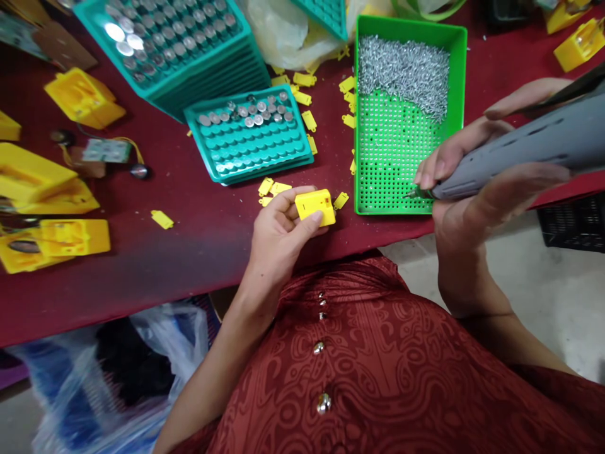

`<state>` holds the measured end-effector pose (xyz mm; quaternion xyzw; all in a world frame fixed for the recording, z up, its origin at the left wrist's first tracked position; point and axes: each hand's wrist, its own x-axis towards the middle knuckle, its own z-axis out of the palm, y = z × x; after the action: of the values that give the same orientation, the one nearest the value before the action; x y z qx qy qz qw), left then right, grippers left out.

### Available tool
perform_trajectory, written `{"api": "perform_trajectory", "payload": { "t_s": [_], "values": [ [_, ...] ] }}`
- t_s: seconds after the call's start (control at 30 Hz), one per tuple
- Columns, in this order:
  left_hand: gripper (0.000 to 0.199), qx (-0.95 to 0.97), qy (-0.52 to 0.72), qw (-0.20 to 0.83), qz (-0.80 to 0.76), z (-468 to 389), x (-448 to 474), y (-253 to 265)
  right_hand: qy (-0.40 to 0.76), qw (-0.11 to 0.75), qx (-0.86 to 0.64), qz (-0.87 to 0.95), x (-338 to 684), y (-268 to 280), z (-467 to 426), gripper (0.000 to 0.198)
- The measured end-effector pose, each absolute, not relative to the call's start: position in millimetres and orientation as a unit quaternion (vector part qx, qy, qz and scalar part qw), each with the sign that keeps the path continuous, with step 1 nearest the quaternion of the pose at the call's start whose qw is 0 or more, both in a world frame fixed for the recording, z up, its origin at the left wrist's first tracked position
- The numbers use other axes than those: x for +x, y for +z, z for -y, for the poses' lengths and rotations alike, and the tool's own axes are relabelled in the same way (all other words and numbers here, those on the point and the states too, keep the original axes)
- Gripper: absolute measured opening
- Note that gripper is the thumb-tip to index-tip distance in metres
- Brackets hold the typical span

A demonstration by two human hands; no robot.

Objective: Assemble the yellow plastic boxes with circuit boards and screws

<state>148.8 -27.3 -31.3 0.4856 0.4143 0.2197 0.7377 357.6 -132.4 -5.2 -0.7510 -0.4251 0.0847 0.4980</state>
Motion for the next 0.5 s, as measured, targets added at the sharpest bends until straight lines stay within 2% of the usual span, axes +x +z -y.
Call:
{"api": "perform_trajectory", "payload": {
  "t_s": [0.07,0.13,0.27,0.5],
  "values": [
    [0.047,0.481,0.217,0.743,-0.411,28,148,-31,0.017,0.570,-0.693,0.442,358,-4,131,0.071],
    [0.047,0.475,0.208,0.751,-0.410,28,148,-30,0.018,0.615,-0.655,0.439,357,-1,128,0.076],
    [0.047,0.457,0.192,0.765,-0.412,29,147,-22,0.071,0.717,-0.556,0.414,356,7,121,0.067],
    [0.043,0.422,0.189,0.780,-0.421,27,148,-8,0.060,0.762,-0.472,0.440,361,-2,117,0.050]
  ]
}}
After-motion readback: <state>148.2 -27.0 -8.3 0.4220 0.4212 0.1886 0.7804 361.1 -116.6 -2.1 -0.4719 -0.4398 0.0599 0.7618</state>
